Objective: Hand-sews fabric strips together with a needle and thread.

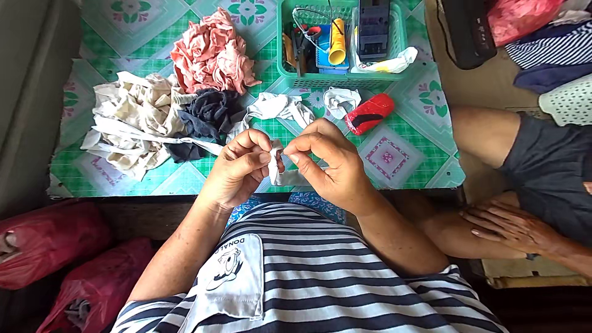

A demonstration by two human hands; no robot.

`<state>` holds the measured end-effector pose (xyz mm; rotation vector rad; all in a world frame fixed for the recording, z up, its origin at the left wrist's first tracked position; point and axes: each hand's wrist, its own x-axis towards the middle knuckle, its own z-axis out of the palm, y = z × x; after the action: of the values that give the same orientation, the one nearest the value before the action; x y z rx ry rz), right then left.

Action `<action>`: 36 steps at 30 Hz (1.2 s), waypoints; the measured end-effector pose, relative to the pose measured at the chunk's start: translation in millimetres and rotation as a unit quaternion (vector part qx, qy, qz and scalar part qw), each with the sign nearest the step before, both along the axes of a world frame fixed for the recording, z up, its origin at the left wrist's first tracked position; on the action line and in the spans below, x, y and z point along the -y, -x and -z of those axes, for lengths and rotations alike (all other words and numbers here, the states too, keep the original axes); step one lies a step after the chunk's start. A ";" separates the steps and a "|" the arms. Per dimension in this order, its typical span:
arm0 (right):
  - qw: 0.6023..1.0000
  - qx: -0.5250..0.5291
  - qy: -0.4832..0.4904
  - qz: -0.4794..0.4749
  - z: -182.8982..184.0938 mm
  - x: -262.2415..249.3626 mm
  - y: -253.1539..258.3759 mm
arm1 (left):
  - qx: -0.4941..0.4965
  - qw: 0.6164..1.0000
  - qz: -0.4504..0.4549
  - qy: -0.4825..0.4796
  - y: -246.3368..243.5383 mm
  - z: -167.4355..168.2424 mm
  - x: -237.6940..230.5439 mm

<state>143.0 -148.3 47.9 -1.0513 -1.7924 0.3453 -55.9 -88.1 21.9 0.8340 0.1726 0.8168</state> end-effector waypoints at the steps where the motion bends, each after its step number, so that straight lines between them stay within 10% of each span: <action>1: 1.000 0.001 -0.001 0.000 0.0 0.0 0.0 | 0.000 1.000 0.000 0.000 -0.2 -0.1 0.0; 36: 0.999 -0.025 0.002 -0.027 1.0 -1.1 -1.3 | -0.022 1.000 0.012 -0.002 -1.7 1.7 2.0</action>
<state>144.4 -147.2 46.9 -0.9903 -1.7782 0.4046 -54.2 -90.1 20.2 0.8563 0.2008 0.7764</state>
